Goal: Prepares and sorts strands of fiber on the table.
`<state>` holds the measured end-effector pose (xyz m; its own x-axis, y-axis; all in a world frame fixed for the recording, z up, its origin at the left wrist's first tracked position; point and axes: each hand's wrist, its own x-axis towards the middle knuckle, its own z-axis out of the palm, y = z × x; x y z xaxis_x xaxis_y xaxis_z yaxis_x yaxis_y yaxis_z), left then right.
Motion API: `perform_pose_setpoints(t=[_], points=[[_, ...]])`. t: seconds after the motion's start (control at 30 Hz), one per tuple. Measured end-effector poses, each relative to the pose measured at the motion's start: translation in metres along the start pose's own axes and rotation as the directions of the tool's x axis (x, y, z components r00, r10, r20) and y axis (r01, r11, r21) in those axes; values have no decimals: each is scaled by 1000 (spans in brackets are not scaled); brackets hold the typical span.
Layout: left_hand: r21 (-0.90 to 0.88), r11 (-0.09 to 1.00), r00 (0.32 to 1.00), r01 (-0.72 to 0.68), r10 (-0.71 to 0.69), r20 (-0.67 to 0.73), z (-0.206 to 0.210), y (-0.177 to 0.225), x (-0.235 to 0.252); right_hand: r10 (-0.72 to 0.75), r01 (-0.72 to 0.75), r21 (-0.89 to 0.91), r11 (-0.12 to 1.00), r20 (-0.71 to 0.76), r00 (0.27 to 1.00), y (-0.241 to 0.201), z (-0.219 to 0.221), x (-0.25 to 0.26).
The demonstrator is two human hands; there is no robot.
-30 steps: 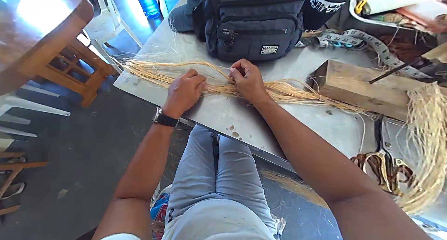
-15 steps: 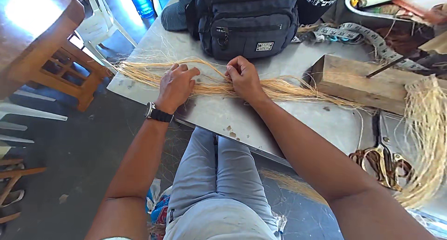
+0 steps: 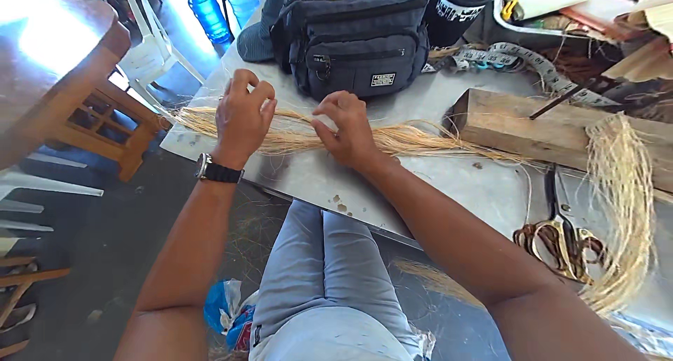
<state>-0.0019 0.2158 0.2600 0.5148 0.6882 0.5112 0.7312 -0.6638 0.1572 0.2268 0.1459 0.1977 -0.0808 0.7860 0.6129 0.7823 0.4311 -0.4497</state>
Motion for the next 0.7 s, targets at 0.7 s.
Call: perform_pose_setpoints(t=[0.7], points=[[91,939,812,332,-235,-534,-119,-86,3,507,-384,497,778,-135,852,30,-8,0]])
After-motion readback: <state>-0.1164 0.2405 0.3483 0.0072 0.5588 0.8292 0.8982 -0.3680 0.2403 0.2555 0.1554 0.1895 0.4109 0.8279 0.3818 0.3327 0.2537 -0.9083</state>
